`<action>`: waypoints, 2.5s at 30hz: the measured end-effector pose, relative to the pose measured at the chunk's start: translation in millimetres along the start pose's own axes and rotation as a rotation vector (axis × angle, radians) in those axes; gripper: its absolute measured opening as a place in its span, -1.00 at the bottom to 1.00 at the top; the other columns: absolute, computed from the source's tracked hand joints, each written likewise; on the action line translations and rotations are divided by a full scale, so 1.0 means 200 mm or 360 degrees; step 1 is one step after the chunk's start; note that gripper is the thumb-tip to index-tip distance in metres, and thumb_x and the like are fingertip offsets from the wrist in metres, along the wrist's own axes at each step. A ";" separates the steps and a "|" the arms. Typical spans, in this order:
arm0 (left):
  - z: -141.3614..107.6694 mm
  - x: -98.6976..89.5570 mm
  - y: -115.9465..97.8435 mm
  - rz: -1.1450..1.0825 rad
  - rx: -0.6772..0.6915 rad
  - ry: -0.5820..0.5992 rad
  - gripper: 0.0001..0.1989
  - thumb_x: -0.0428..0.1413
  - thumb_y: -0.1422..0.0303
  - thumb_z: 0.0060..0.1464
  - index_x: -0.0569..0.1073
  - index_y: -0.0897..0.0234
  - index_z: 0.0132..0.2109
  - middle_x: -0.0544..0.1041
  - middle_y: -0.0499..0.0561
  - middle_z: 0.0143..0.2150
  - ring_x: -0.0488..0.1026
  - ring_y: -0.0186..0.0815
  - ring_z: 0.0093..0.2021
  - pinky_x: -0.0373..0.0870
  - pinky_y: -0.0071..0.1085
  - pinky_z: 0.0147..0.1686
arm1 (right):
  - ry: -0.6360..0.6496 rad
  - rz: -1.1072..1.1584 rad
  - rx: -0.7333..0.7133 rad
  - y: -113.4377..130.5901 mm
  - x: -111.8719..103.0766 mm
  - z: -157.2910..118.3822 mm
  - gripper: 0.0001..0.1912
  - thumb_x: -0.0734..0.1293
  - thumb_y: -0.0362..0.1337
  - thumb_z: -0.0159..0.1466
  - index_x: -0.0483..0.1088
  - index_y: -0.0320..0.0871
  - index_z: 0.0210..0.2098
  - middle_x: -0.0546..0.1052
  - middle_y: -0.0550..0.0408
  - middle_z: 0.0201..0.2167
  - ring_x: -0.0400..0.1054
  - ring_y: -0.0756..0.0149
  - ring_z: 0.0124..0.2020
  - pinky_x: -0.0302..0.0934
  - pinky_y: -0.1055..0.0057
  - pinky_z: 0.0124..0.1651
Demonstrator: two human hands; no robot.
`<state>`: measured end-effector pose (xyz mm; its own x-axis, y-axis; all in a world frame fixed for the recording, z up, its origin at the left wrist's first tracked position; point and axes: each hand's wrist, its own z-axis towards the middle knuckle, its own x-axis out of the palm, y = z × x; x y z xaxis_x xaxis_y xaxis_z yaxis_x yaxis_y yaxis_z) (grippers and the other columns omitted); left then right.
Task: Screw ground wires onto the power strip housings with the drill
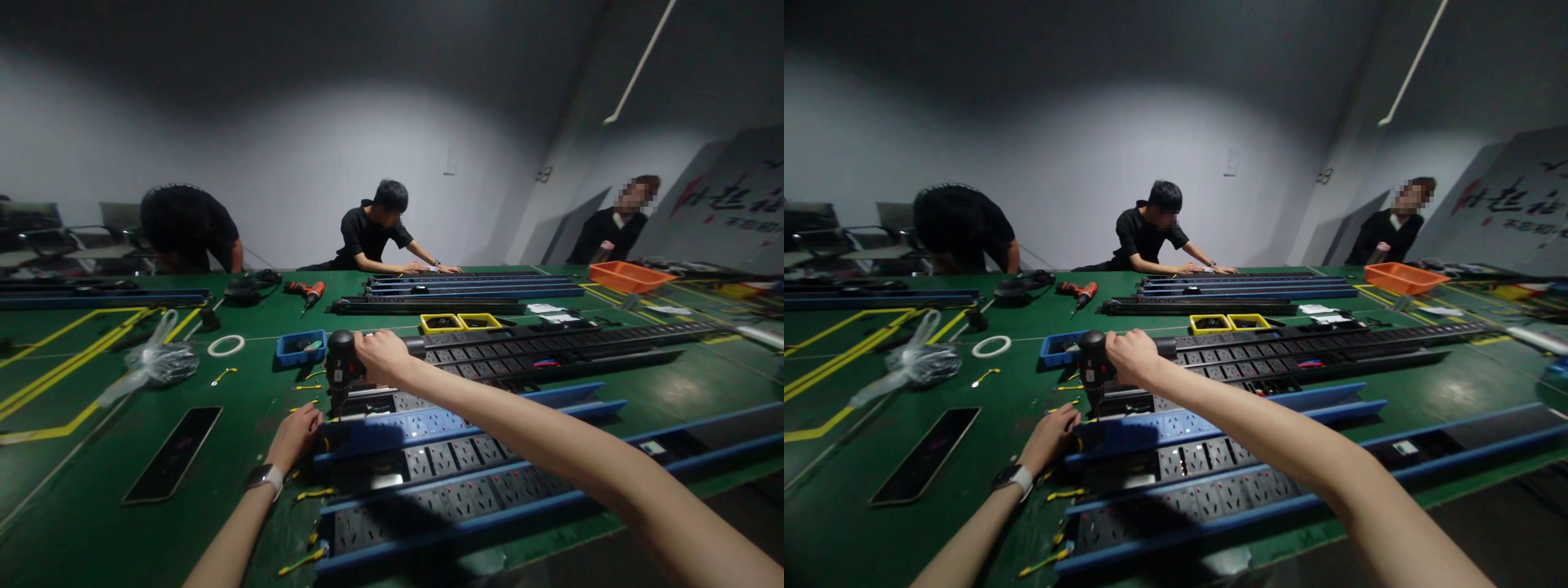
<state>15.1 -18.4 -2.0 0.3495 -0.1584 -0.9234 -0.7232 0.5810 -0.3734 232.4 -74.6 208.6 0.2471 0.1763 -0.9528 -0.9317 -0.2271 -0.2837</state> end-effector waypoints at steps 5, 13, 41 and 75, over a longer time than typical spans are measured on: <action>0.00 0.01 0.02 0.0022 0.0020 0.0023 -0.69 -0.15 0.40 0.30 0.45 0.26 -0.30 0.44 0.02 -0.23 0.37 -0.36 -0.27 0.12 -0.44 -0.24 | -0.0216 -0.0096 -0.0021 0.03 0.06 0.02 -0.54 0.38 -0.37 0.15 0.27 -0.41 0.01 0.56 -0.18 -0.23 0.49 0.08 -0.22 0.25 0.21 -0.05; -0.01 -0.06 -0.06 -0.0106 -0.0095 0.0031 -0.66 -0.14 0.37 0.29 0.42 0.28 -0.39 0.42 0.01 -0.28 0.33 -0.38 -0.32 0.11 -0.44 -0.26 | -0.0309 -0.0177 -0.0156 0.07 0.04 -0.02 -0.70 0.20 -0.41 0.30 0.30 -0.38 0.02 0.53 -0.18 -0.19 0.45 0.08 -0.17 0.20 0.19 -0.01; 0.00 -0.01 -0.02 -0.0030 -0.0056 0.0007 -0.68 -0.15 0.36 0.29 0.42 0.26 -0.36 0.43 0.01 -0.26 0.34 -0.36 -0.29 0.09 -0.43 -0.23 | -0.0203 -0.0116 -0.0094 0.02 0.05 0.01 -0.50 0.41 -0.36 0.09 0.27 -0.35 0.00 0.58 -0.08 -0.25 0.49 0.12 -0.22 0.19 0.25 -0.09; 0.00 -0.03 -0.03 -0.0081 -0.0063 0.0029 -0.71 -0.11 0.39 0.26 0.42 0.27 -0.38 0.45 0.01 -0.23 0.39 -0.37 -0.24 0.16 -0.46 -0.19 | 0.0640 0.0627 0.0276 -0.15 -0.09 0.17 -0.29 0.62 -0.08 -0.13 0.52 -0.12 0.00 0.59 -0.01 -0.05 0.49 0.02 -0.04 0.34 0.38 -0.17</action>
<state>17.3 -21.1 6.6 0.3759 -0.2016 -0.9045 -0.7277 0.5401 -0.4228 246.6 -38.9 238.4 -0.0764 -0.2742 -0.9586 -0.9953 -0.0357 0.0895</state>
